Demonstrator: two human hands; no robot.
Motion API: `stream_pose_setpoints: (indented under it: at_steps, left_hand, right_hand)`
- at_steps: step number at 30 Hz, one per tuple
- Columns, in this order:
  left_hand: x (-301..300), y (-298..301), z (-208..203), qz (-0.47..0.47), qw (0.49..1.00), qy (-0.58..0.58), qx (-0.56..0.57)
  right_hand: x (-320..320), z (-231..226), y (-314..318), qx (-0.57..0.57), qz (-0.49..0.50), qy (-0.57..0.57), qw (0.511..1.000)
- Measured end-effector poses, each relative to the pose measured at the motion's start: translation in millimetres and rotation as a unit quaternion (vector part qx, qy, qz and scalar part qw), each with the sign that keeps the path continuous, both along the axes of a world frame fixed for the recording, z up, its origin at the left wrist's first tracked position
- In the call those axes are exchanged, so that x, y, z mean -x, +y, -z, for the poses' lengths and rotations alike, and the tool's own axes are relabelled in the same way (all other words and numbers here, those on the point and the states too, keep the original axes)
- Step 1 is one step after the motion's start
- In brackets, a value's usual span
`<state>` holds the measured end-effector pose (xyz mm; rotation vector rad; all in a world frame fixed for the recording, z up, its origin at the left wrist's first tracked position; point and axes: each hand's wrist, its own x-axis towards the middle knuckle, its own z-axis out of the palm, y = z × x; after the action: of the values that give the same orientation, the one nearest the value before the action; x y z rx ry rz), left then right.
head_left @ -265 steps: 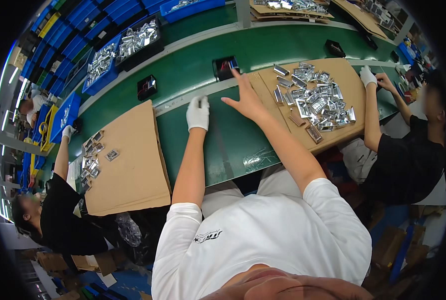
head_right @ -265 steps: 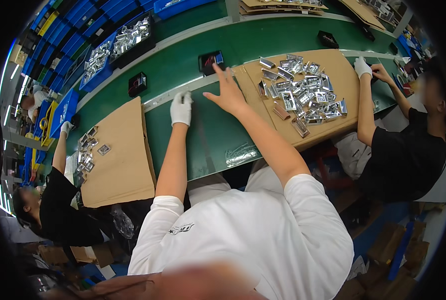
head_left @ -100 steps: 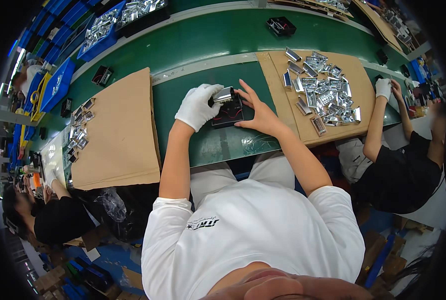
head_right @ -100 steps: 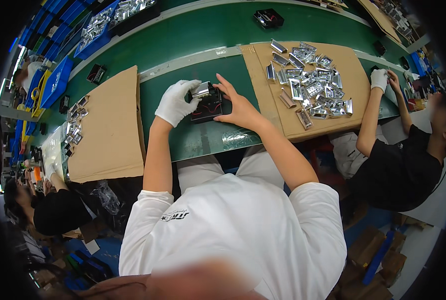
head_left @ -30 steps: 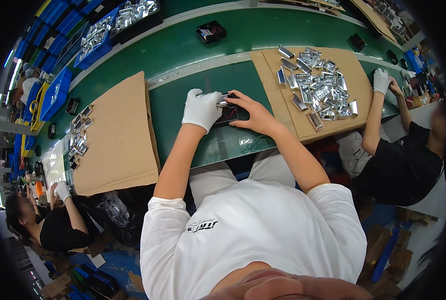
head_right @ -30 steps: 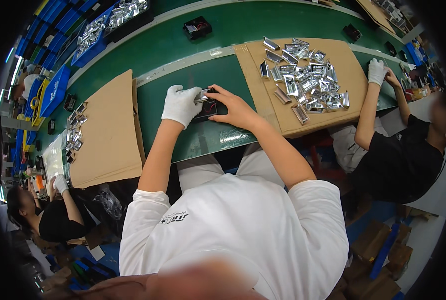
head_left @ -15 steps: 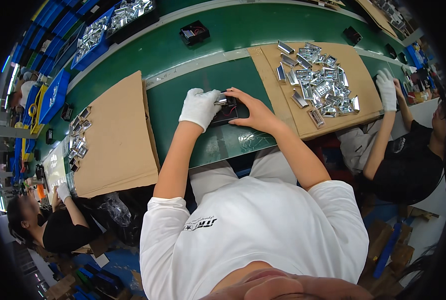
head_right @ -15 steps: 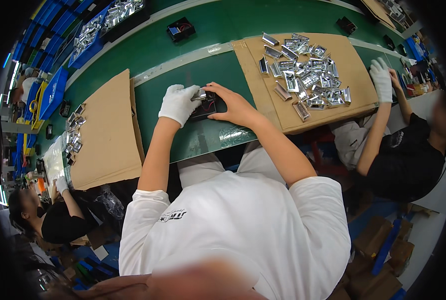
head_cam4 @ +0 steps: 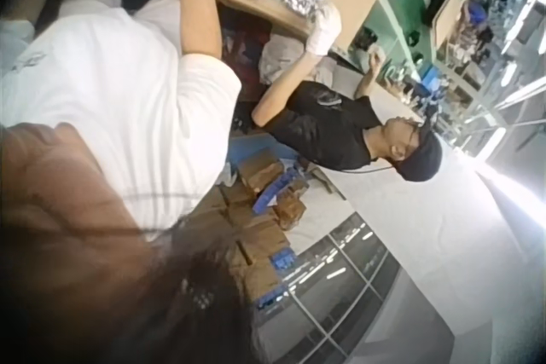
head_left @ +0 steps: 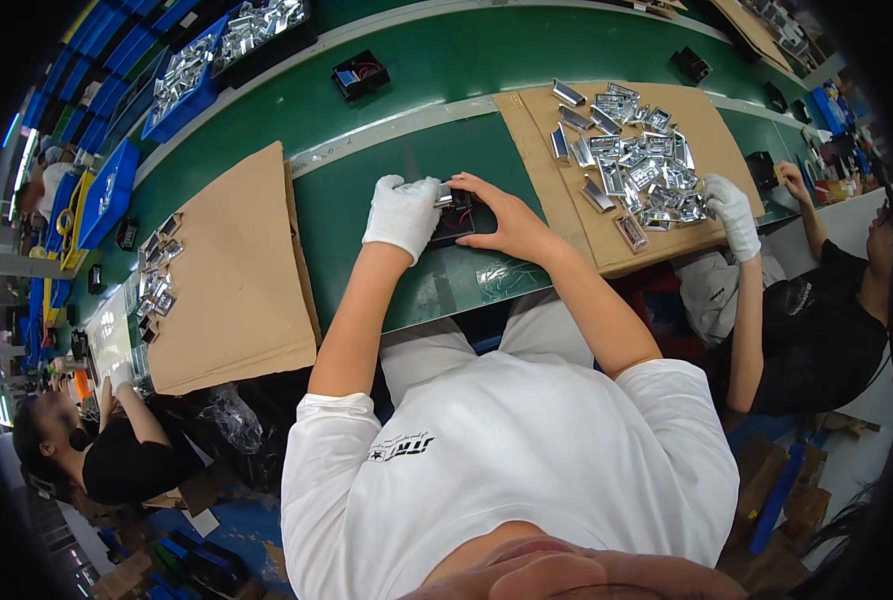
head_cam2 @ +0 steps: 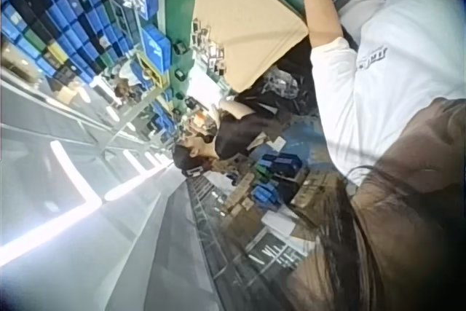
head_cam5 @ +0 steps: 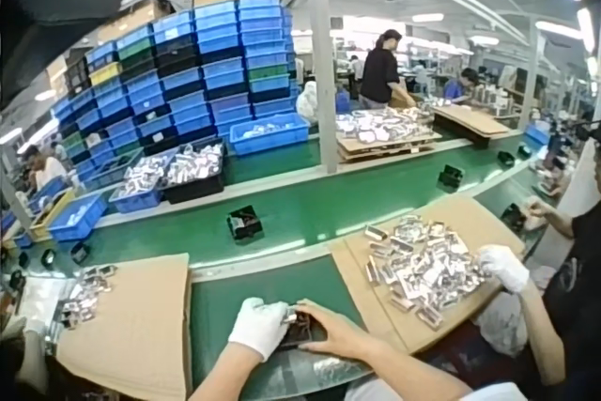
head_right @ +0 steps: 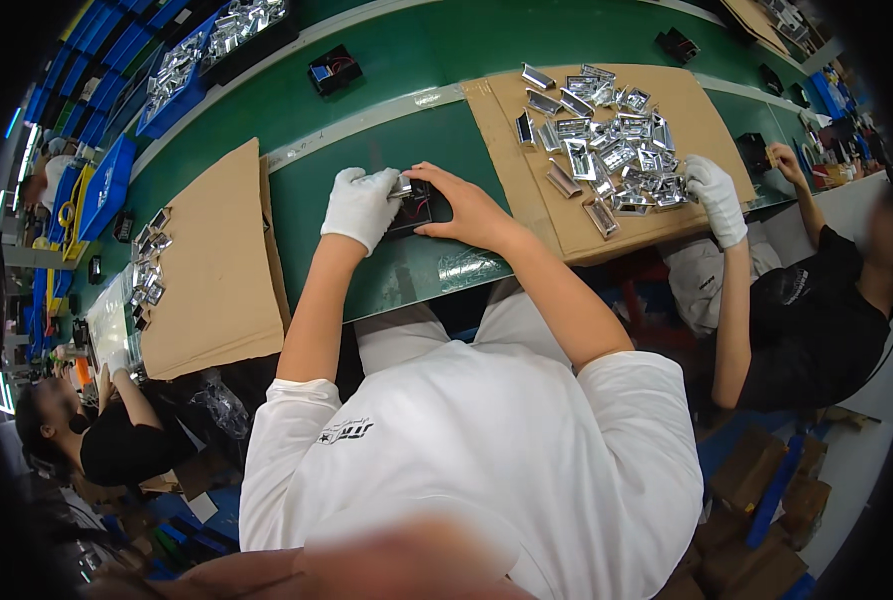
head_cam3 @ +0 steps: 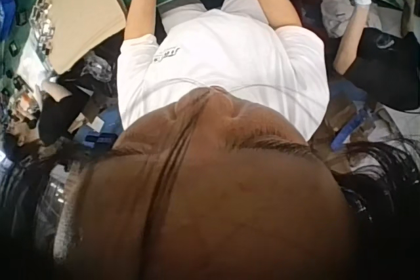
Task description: Assemble electronic devices by inserting components and batteries into plastic housings at a factory workstation.
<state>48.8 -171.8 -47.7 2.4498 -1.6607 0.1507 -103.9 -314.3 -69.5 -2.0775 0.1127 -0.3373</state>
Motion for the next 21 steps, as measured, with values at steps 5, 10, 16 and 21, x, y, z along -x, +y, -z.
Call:
stream_pose_setpoints:
  at_steps: [5, 10, 16, 21]
  left_hand:
    - [2, -1, -44, -0.030, 0.973, 0.213, -0.085]
    - [-6, 5, -42, 0.012, 0.920, 0.337, 0.201]
    - [-31, -34, -19, -0.110, 0.844, 0.399, 0.341]
    - [-35, -65, 13, -0.193, 0.860, 0.359, 0.307]
  right_hand:
    - [7, 0, -6, -0.086, 0.023, 0.061, 0.994]
    - [5, -3, -6, 0.014, 0.017, 0.034, 0.999]
    - [-14, -21, -2, -0.203, 0.207, 0.047, 0.956]
    - [-39, 3, -24, 0.022, 0.231, -0.120, 0.965]
